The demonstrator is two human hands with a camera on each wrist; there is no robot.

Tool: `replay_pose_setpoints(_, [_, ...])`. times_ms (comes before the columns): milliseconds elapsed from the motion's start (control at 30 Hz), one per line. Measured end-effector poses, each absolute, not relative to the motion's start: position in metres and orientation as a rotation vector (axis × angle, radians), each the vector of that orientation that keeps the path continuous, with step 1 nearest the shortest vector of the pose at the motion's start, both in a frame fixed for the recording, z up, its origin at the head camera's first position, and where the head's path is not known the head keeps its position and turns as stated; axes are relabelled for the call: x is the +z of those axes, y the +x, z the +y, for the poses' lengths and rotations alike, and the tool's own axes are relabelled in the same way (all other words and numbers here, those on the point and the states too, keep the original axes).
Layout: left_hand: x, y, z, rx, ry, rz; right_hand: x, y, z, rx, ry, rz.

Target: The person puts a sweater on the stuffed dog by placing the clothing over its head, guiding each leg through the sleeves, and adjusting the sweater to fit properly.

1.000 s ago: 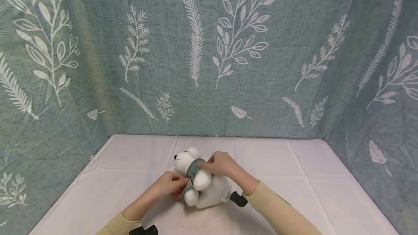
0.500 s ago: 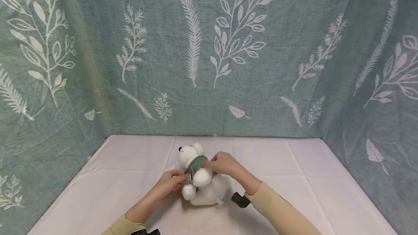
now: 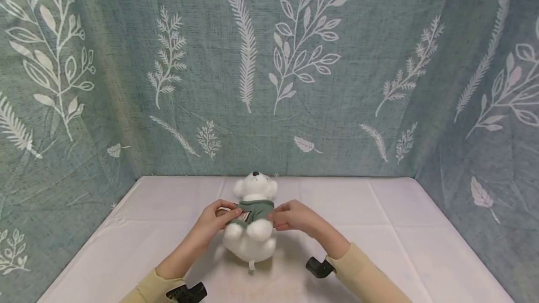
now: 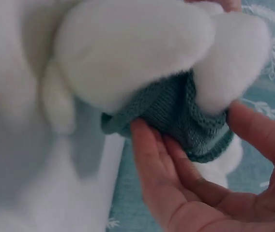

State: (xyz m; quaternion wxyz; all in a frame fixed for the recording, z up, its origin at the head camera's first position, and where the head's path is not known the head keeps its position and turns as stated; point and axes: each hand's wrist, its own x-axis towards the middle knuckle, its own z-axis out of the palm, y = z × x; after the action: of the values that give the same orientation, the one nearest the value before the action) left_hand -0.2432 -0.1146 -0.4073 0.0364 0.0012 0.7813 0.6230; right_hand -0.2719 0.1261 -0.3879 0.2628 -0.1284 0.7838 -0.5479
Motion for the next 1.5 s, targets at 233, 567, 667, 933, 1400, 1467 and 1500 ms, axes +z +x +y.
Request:
replay_pose_setpoints(233, [-0.397, -0.241, -0.114, 1.806, 0.110, 2.557, -0.407, -0.267, 0.128, -1.644, -0.366, 1.929])
replay_pose_setpoints(567, [-0.395, -0.235, -0.099, 1.641, 0.370, 2.618, -0.441, -0.258, 0.128, -1.619, -0.400, 1.848])
replay_pose_setpoints(667, [-0.397, -0.234, -0.093, 1.600, 0.445, 2.617, -0.447, -0.257, 0.131, -1.607, -0.392, 1.845])
replay_pose_setpoints(933, [-0.398, -0.233, -0.086, 1.568, 0.515, 2.636, -0.445, -0.254, 0.140, -1.569, -0.401, 1.842])
replay_pose_setpoints(1400, [-0.425, -0.271, -0.124, 1.721, 0.228, 2.371, -0.390, -0.237, 0.146, -1.386, -0.369, 2.235])
replay_pose_setpoints(1467, [-0.428, -0.272, -0.127, 1.688, 0.295, 2.331, -0.389, -0.234, 0.140, -1.413, -0.363, 2.212])
replay_pose_setpoints(1500, [-0.428, -0.273, -0.127, 1.675, 0.329, 2.327, -0.388, -0.233, 0.137, -1.425, -0.356, 2.207])
